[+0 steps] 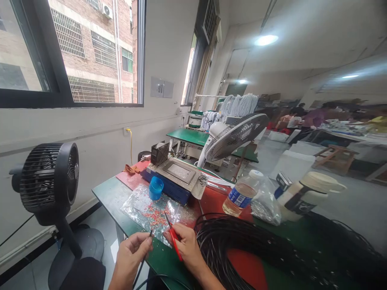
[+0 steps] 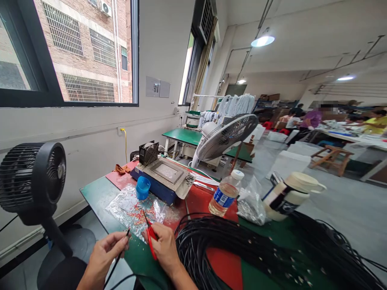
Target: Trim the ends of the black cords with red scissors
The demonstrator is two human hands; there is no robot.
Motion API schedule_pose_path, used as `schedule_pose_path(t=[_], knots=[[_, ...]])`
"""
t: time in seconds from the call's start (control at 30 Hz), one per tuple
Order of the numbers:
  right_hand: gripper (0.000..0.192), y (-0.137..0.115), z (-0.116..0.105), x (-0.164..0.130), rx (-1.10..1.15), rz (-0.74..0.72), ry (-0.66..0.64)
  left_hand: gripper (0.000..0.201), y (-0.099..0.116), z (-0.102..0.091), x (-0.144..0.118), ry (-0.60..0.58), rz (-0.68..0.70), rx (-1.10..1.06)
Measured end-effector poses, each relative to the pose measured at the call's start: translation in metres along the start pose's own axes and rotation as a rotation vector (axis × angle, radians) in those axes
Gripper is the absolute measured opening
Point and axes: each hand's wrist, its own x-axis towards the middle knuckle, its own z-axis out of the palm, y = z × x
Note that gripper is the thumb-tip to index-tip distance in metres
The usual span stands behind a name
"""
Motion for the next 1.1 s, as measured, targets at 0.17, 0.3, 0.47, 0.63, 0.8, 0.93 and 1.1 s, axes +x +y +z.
schedule_pose_path(t=[0.17, 0.3, 0.47, 0.63, 0.8, 0.93, 1.1], knots=[[0.042, 0.001, 0.002, 0.000, 0.412, 0.289, -0.127, 0.025, -0.001, 0.006, -0.004, 0.052, -0.015, -0.022], [0.047, -0.003, 0.005, -0.003, 0.643, 0.415, -0.221, 0.022, 0.000, 0.012, -0.007, 0.033, 0.008, -0.022], [0.049, -0.012, 0.006, -0.003, 0.757, 0.449, -0.227, 0.020, -0.006, 0.012, -0.006, 0.022, 0.027, 0.021], [0.046, -0.011, 0.007, -0.003, 0.800, 0.440, -0.209, 0.020, -0.009, 0.011, -0.007, 0.031, 0.020, 0.078], [0.047, -0.011, 0.007, -0.003, 0.819, 0.467, -0.192, 0.021, -0.008, 0.011, -0.008, 0.035, 0.008, 0.065], [0.048, -0.011, 0.006, -0.002, 0.829, 0.468, -0.194, 0.020, -0.008, 0.012, -0.007, 0.050, 0.032, 0.071], [0.046, -0.009, 0.006, -0.001, 0.879, 0.471, -0.161, 0.019, -0.004, 0.015, -0.009, 0.004, 0.015, 0.040]])
